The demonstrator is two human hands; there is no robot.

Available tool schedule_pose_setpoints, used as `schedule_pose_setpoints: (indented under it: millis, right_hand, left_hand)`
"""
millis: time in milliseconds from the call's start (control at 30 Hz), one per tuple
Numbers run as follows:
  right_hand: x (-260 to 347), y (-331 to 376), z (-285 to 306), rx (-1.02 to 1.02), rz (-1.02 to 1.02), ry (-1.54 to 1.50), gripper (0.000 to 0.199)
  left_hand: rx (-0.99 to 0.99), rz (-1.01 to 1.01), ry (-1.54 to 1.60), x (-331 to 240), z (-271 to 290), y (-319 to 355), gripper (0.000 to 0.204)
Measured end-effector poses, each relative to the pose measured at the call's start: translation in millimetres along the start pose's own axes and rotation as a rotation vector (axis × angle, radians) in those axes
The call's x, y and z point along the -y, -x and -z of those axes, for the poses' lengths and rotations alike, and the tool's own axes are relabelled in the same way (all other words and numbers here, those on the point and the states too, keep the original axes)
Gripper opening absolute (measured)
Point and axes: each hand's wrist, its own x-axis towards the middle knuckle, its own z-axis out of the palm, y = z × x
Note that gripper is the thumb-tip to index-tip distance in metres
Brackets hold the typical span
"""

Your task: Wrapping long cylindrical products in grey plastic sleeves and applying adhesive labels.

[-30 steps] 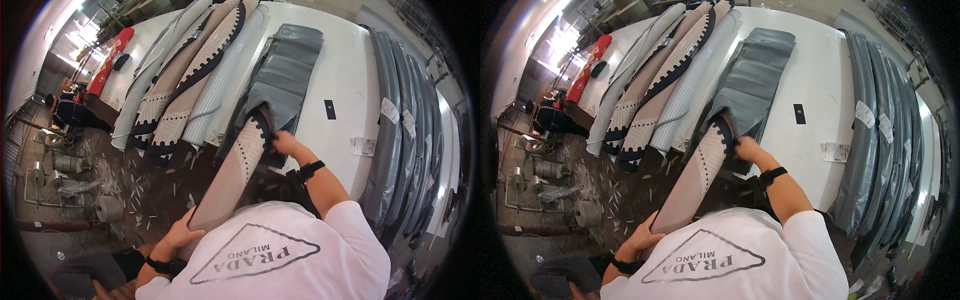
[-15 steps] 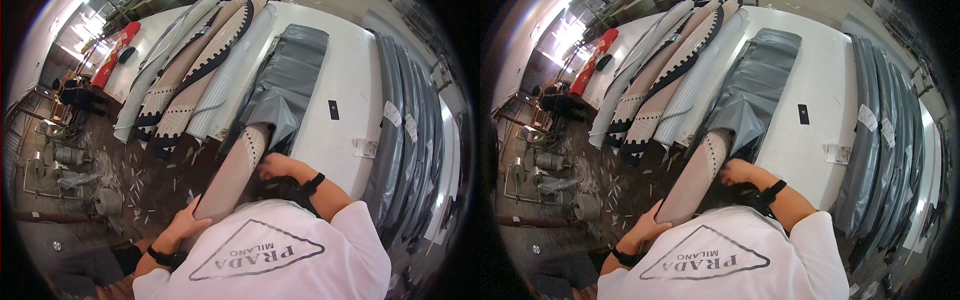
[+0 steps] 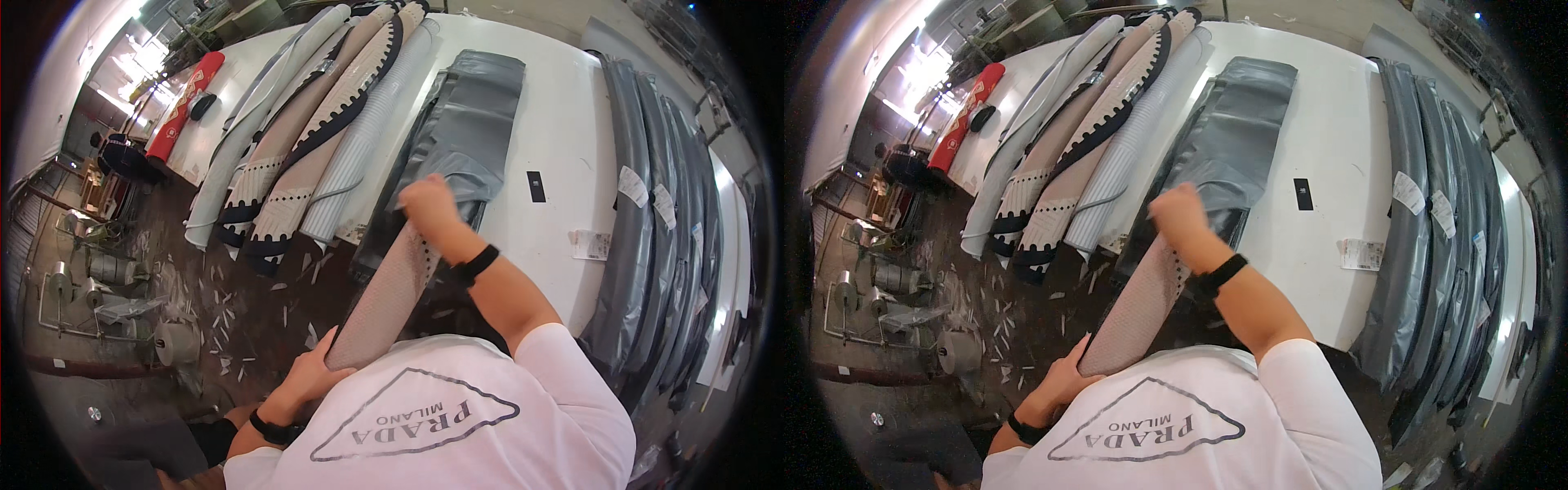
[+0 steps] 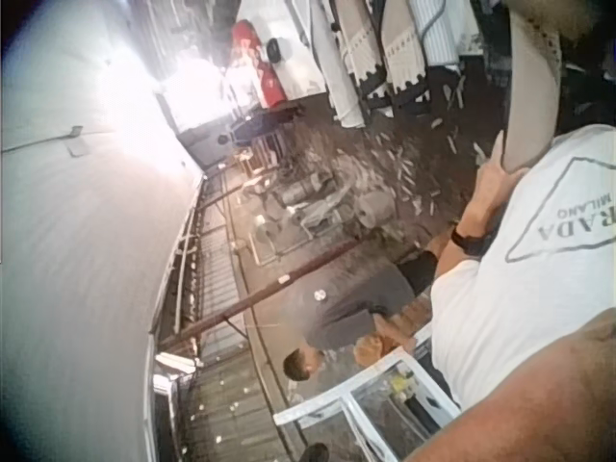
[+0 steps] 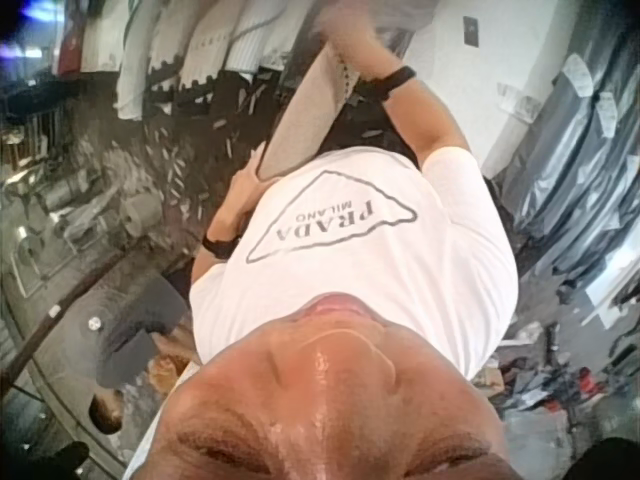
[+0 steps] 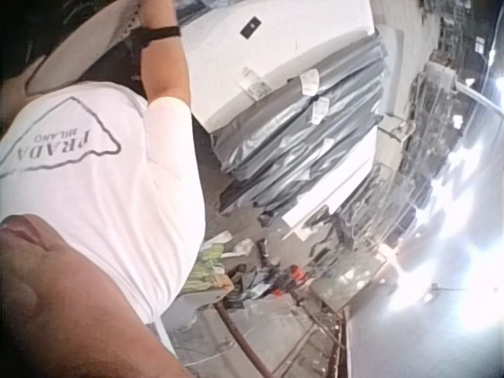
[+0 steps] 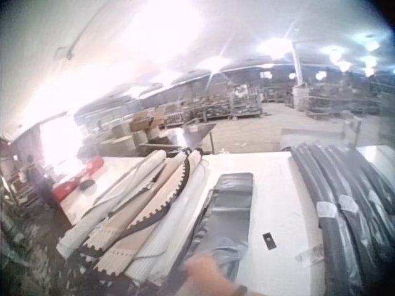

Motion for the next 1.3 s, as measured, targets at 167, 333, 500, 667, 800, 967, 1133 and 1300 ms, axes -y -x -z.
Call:
schedule_pose_setpoints:
  millis: [167,333,500,667,800,967,1133,1300]
  right_hand:
    - [12,42,-23,-0.574,0.397,-0.225,0.022]
    - [-24,67,-93,-0.803,-0.334,-0.501,0.034]
    - [5,70,-80,0.619,-0.257,-1.202,0.027]
    - [44,79,-89,0.664,-0.01,-1.127,0.028]
    - [21,62,-87,0.361,-0.075,-1.297,0.028]
    - [-10,43,-63,0.06,-0.127,-1.271,0.024]
    - [8,54,-61,0.56,0.071,-0.902,0.029]
    - [-39,45,-77,0.533,-0.123,-0.747,0.032]
  left_hand:
    - [-0.039,-0.028,0.089,22,-6,-5,0.088]
    - [-0.057,-0.067,0.225,29,-11,-15,0.086]
    - [-0.013,-0.183,0.383,42,-10,-35,0.084]
    - [-0.07,-0.234,0.57,7,13,-89,0.083]
    - [0.267,-0.261,0.631,3,34,-91,0.084]
    - [0.418,-0.207,0.906,80,-23,-71,0.095]
    - [0.214,-0.21,0.786,59,-19,-123,0.074]
    - [0.292,-0.206,0.858,28,0,-127,0.069]
